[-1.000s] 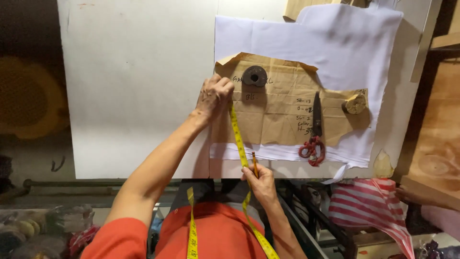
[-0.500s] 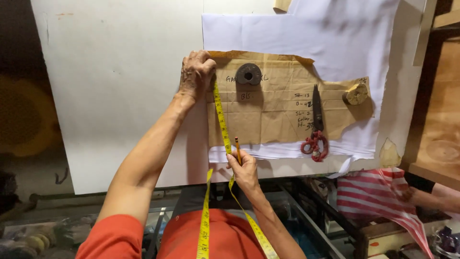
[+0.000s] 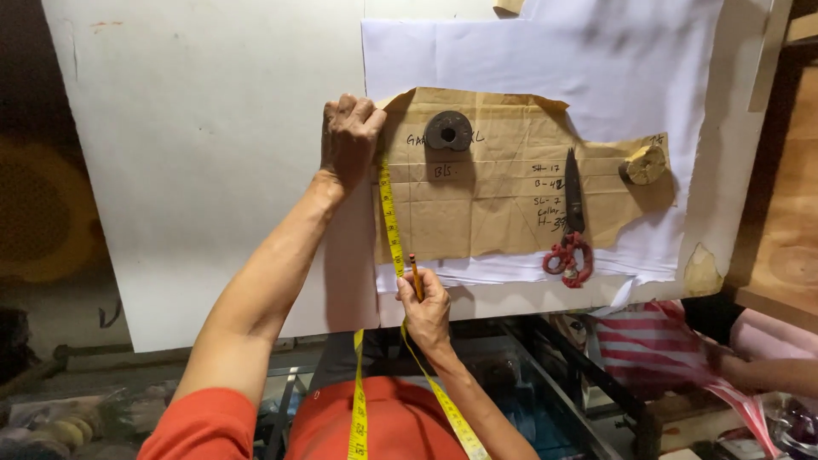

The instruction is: Cutting fabric according to a paper pattern using scissors, a measuring tape, and a pencil for marking.

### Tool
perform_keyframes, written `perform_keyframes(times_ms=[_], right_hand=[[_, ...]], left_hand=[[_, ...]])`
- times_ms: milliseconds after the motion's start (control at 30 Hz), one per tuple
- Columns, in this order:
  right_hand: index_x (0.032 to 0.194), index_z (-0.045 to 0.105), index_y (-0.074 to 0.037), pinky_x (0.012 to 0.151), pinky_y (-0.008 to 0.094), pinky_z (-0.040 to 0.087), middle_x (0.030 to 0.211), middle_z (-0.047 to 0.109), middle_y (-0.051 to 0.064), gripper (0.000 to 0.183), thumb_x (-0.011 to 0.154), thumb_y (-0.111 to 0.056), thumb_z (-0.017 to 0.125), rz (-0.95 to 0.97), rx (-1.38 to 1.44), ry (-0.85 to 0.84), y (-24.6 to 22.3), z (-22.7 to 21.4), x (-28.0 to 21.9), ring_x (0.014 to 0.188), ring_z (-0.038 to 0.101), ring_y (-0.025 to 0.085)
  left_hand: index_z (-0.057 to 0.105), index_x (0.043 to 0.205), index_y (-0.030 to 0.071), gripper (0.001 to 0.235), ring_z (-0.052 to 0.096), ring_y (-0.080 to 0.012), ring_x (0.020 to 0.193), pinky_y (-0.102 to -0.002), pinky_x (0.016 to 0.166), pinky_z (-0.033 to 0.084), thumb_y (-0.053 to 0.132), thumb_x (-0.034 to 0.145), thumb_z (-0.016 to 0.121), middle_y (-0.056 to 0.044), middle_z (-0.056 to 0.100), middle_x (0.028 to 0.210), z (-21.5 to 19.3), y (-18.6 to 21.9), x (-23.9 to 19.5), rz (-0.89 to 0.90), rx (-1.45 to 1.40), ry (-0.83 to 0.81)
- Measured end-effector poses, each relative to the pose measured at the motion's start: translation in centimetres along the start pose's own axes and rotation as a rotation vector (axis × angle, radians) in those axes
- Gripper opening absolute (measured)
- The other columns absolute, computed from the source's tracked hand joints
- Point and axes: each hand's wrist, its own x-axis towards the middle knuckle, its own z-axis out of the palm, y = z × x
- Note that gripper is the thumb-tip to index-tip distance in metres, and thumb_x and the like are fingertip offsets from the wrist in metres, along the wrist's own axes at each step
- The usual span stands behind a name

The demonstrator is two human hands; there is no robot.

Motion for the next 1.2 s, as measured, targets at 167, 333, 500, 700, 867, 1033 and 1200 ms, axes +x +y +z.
perform_keyframes(times_ms=[167, 333, 500, 700, 867, 1033, 1200], right_hand=[[0.101, 0.078, -0.008, 0.06, 0.029, 0.058, 0.064, 0.074, 0.005, 0.014, 0.094, -0.019, 0.073, -0.017, -0.036, 0.028, -0.1, 0.1, -0.3, 0.062, 0.067, 0.012], [0.104, 0.081, -0.011, 0.059, 0.029, 0.058, 0.066, 0.075, 0.004, 0.016, 0.094, -0.021, 0.073, -0.026, -0.063, 0.027, 0.2, 0.3, -0.1, 0.063, 0.067, 0.01], [0.105, 0.084, -0.013, 0.056, 0.031, 0.058, 0.066, 0.074, 0.006, 0.016, 0.093, -0.016, 0.074, -0.045, -0.11, 0.032, -0.7, 0.4, 0.1, 0.062, 0.067, 0.013], [0.106, 0.083, -0.008, 0.055, 0.035, 0.059, 0.066, 0.069, 0.012, 0.018, 0.092, -0.011, 0.073, -0.074, -0.026, 0.056, -2.3, 1.1, 0.5, 0.062, 0.067, 0.017], [0.114, 0.079, -0.012, 0.076, 0.029, 0.057, 0.096, 0.08, 0.002, 0.025, 0.094, -0.02, 0.069, -0.148, -0.235, 0.006, -0.6, 0.4, -0.1, 0.085, 0.074, 0.014], [0.116, 0.077, -0.008, 0.086, 0.028, 0.062, 0.109, 0.08, 0.008, 0.027, 0.091, -0.018, 0.074, -0.14, -0.167, 0.004, -0.1, 0.7, -0.4, 0.099, 0.076, 0.016], [0.1, 0.076, -0.008, 0.064, 0.026, 0.057, 0.065, 0.066, 0.0, 0.018, 0.087, -0.019, 0.08, 0.176, -0.011, 0.008, 0.5, 0.7, -0.4, 0.062, 0.069, 0.01]], left_hand=[[0.066, 0.091, 0.019, 0.011, 0.048, -0.0156, 0.1, -0.032, 0.078, 0.036, 0.027, 0.095, 0.073, -0.001, 0.056, 0.11, -4.3, 1.2, -0.1, 0.013, 0.048, -0.112], [0.07, 0.12, 0.013, 0.03, 0.041, -0.0183, 0.113, -0.035, 0.085, 0.031, 0.037, 0.106, 0.059, -0.007, 0.053, 0.138, -6.0, 1.4, -0.2, 0.056, 0.077, -0.271], [0.061, 0.14, 0.008, 0.042, 0.044, -0.0217, 0.12, -0.04, 0.091, 0.028, 0.029, 0.106, 0.052, -0.007, 0.053, 0.149, -5.5, 1.1, -0.8, 0.018, 0.021, -0.271], [0.051, 0.152, 0.016, 0.049, 0.041, -0.0227, 0.133, -0.041, 0.095, 0.027, 0.033, 0.106, 0.053, -0.002, 0.045, 0.159, -4.5, 0.6, -1.5, 0.012, 0.031, -0.256], [0.047, 0.155, 0.017, 0.054, 0.04, -0.0243, 0.142, -0.042, 0.096, 0.03, 0.046, 0.109, 0.046, -0.001, 0.042, 0.163, -5.6, 0.0, -2.3, -0.006, -0.038, -0.378], [0.043, 0.162, 0.017, 0.062, 0.031, -0.0256, 0.149, -0.045, 0.102, 0.027, 0.054, 0.112, 0.046, -0.001, 0.033, 0.168, -5.3, -0.1, -2.4, -0.02, -0.021, -0.463], [0.043, 0.163, 0.015, 0.062, 0.031, -0.027, 0.15, -0.045, 0.104, 0.027, 0.051, 0.113, 0.052, -0.007, 0.026, 0.169, -6.5, 0.1, -1.8, 0.003, 0.015, -0.484]])
